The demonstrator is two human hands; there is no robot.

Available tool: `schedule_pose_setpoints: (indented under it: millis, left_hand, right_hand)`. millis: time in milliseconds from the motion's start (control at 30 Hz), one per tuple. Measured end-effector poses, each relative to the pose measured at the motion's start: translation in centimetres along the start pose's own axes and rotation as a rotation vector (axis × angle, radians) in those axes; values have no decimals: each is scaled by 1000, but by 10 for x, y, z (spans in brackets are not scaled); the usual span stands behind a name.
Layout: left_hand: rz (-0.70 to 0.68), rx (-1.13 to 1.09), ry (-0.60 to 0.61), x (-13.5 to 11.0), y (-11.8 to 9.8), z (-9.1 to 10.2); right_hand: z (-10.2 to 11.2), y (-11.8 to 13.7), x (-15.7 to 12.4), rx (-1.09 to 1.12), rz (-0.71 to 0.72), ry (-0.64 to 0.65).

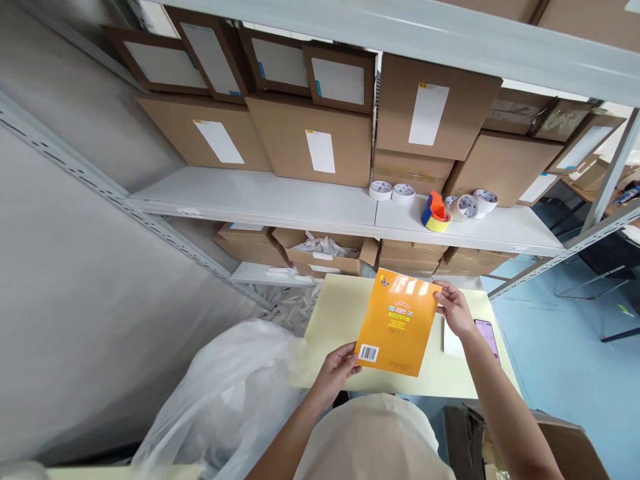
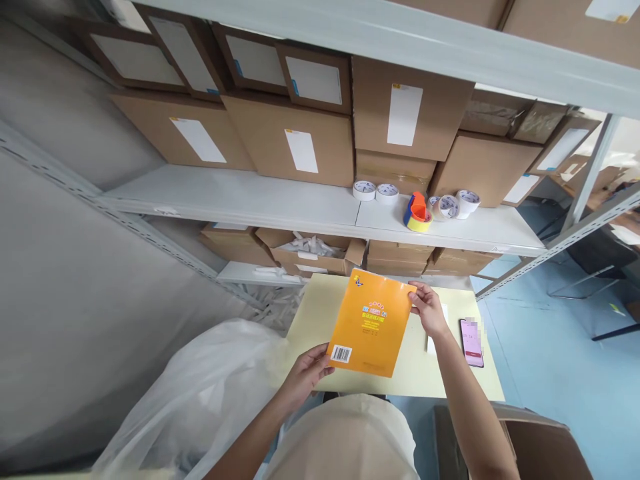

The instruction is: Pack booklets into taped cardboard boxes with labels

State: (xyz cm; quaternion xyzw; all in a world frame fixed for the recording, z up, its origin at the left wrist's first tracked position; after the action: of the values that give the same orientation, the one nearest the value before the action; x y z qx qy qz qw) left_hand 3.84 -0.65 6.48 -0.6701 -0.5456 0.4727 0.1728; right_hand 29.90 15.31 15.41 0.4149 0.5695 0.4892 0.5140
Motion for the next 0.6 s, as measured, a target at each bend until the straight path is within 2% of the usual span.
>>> schedule_pose_setpoints:
  millis: [167,267,367,433,533,600]
  left_hand:
    - [38,-102,-3,-4,5,5]
    - [25,-174,-37,-3,7,6]
    - [37,-247,-51,-1,7,5]
    - [66,-262,-38,0,7,2]
    - [97,-182,18,1,8,-7]
    - [90,-75,31,2,9,-10]
  right_hand:
    - [3,0,-7,-85,34,78]
    - [4,5,-10,-193,58,251]
    - [4,17,-10,-266,171,423]
    - [4,29,-8,-328,301,424]
    - [2,45,-4,-463,505,341]
    - [-1,51,-2,-509,564,330]
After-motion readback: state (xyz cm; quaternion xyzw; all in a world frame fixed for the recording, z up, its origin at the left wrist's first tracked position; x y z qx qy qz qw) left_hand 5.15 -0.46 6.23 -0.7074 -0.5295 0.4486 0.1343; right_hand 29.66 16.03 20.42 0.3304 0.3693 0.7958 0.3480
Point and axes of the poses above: each hand's wrist, its own x-axis towards the middle knuckle, its own z-axis out of the back of the hand, y = z × x, the point moved 4 cm from there along x, towards the middle knuckle, and after that the axes turned 10 degrees about -x, right-handed, at the moved point
